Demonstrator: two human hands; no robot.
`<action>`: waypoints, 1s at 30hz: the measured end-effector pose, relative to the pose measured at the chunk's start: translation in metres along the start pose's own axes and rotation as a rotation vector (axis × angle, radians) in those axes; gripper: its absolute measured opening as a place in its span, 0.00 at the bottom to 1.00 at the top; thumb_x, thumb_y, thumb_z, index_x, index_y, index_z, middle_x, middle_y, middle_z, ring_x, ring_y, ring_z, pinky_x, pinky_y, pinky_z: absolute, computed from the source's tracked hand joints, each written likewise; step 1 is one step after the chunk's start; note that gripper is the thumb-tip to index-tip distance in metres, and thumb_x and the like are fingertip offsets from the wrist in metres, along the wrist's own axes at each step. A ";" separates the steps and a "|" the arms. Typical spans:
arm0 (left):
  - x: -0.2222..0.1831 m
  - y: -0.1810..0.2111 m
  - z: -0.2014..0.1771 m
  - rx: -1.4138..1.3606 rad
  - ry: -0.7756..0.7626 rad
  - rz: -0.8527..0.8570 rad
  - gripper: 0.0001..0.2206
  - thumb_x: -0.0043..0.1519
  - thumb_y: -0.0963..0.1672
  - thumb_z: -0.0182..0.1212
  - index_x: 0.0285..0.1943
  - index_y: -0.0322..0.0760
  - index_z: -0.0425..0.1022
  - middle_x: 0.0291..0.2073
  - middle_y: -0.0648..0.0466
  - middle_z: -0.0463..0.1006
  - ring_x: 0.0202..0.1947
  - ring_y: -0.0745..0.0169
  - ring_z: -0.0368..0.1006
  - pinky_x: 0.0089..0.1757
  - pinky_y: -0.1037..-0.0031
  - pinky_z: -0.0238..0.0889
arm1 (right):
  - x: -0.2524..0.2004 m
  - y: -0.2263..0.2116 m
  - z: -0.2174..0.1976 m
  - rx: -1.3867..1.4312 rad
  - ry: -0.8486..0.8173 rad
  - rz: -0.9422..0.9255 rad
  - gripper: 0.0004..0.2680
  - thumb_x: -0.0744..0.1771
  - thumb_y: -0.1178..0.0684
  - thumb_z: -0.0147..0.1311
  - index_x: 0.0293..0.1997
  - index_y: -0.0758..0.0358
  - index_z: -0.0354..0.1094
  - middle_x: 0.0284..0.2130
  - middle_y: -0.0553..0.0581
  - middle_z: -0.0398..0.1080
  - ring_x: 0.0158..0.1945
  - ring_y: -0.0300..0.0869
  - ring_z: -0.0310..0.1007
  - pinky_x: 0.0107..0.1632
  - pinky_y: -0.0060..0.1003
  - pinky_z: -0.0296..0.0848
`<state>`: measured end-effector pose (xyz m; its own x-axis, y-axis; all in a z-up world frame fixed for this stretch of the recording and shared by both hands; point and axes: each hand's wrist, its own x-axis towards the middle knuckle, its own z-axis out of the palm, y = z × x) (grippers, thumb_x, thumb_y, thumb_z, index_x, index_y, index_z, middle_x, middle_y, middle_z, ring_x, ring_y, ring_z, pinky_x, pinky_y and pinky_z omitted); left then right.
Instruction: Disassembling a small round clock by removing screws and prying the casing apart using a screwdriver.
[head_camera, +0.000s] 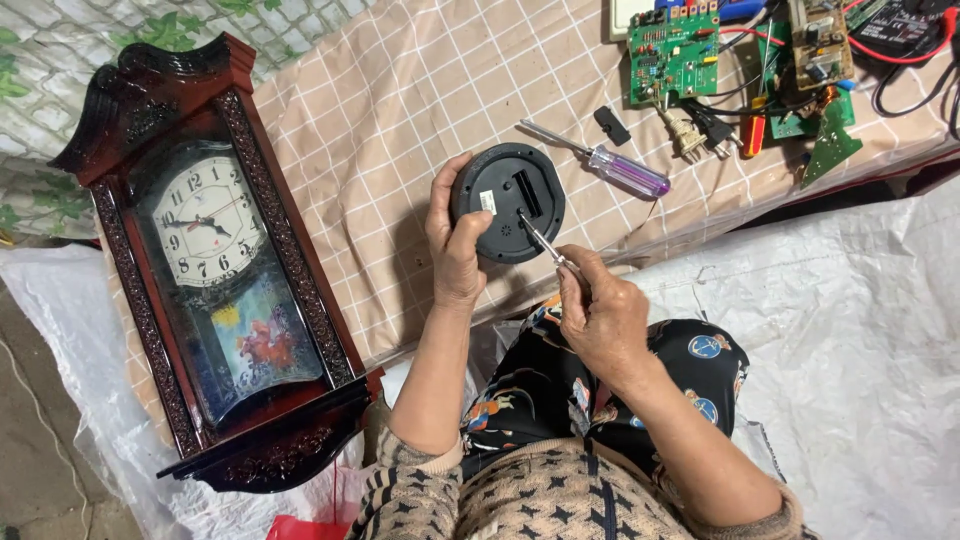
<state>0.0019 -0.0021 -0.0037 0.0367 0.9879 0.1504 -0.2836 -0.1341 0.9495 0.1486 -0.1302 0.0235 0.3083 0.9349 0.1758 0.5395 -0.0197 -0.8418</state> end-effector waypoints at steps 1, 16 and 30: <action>0.001 0.000 0.001 -0.003 -0.001 0.003 0.28 0.50 0.43 0.61 0.65 0.40 0.71 0.51 0.45 0.77 0.50 0.58 0.72 0.50 0.66 0.73 | 0.002 0.006 0.008 -0.002 0.003 -0.004 0.07 0.70 0.57 0.51 0.52 0.59 0.73 0.25 0.66 0.77 0.29 0.63 0.77 0.30 0.53 0.74; -0.014 -0.011 0.011 -0.088 0.170 -0.097 0.26 0.53 0.45 0.61 0.63 0.38 0.71 0.54 0.42 0.73 0.54 0.50 0.67 0.53 0.59 0.66 | -0.003 0.029 0.038 0.714 -0.035 0.302 0.06 0.71 0.56 0.50 0.50 0.63 0.72 0.17 0.50 0.62 0.22 0.32 0.55 0.27 0.25 0.57; -0.009 -0.004 0.003 0.244 -0.014 0.021 0.23 0.62 0.51 0.61 0.65 0.40 0.69 0.61 0.44 0.73 0.62 0.54 0.67 0.61 0.62 0.60 | 0.031 0.019 0.023 0.383 0.077 0.139 0.10 0.68 0.58 0.61 0.54 0.66 0.67 0.21 0.56 0.68 0.24 0.40 0.65 0.30 0.35 0.67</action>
<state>0.0055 -0.0105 -0.0076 0.0471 0.9838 0.1729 -0.0442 -0.1709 0.9843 0.1502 -0.0936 0.0016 0.4231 0.9032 0.0723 0.1628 0.0027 -0.9867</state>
